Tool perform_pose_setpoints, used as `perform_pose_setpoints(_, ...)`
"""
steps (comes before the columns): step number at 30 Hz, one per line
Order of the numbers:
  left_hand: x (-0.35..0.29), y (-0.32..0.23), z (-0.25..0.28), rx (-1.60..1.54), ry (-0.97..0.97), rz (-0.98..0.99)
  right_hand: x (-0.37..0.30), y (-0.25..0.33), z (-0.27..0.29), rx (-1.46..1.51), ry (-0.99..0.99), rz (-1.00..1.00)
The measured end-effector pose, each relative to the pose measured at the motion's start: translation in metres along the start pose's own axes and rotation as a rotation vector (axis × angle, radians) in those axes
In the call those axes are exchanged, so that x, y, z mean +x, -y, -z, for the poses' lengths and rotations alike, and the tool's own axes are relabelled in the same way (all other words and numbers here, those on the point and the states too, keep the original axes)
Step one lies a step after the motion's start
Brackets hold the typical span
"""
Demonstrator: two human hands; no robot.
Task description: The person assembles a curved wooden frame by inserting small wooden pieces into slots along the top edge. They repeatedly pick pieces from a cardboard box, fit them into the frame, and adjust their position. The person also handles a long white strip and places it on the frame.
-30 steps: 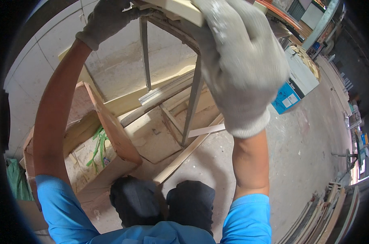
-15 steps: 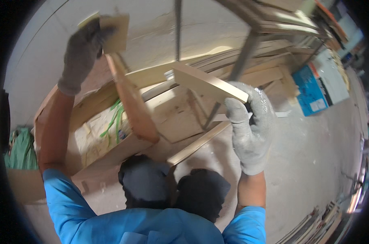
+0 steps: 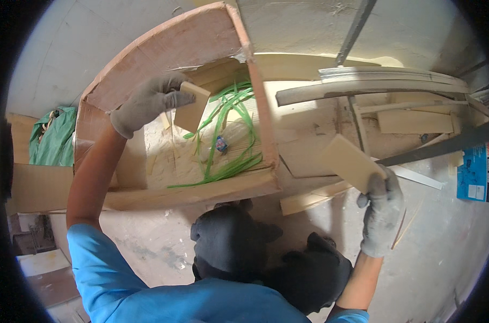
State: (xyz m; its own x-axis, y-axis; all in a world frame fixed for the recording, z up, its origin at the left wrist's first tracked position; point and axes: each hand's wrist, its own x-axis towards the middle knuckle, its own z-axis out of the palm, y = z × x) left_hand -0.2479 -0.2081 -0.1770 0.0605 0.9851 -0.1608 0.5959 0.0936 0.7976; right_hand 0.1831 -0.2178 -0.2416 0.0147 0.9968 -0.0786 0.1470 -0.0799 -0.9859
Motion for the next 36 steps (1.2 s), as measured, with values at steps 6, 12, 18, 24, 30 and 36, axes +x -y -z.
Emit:
perform_pose_setpoints(6, 0.016, 0.051, 0.017, -0.206, 0.155, 0.102, 0.003, -0.018, 0.002, 0.070, -0.032, 0.026)
perform_pose_setpoints(12, 0.032, 0.138, 0.028, -0.259, 0.358, 0.303, -0.011, -0.026, 0.012, 0.022, -0.121, -0.048)
perform_pose_setpoints(18, 0.026, 0.203, 0.005, 0.133, 0.536, 0.686, -0.017, -0.037, 0.028, 0.000, -0.214, -0.125)
perform_pose_setpoints(24, 0.016, 0.297, 0.012, 0.126, 0.543, 1.051, -0.024, -0.051, 0.040, -0.058, -0.318, -0.132)
perform_pose_setpoints(30, -0.057, 0.385, -0.026, 0.115, 0.179, 1.321, -0.021, -0.039, 0.024, -0.160, -0.281, -0.246)
perform_pose_setpoints(36, -0.088, 0.431, -0.055, -0.129, -0.140, 1.205, -0.014, -0.037, 0.004, -0.333, -0.031, -0.324)
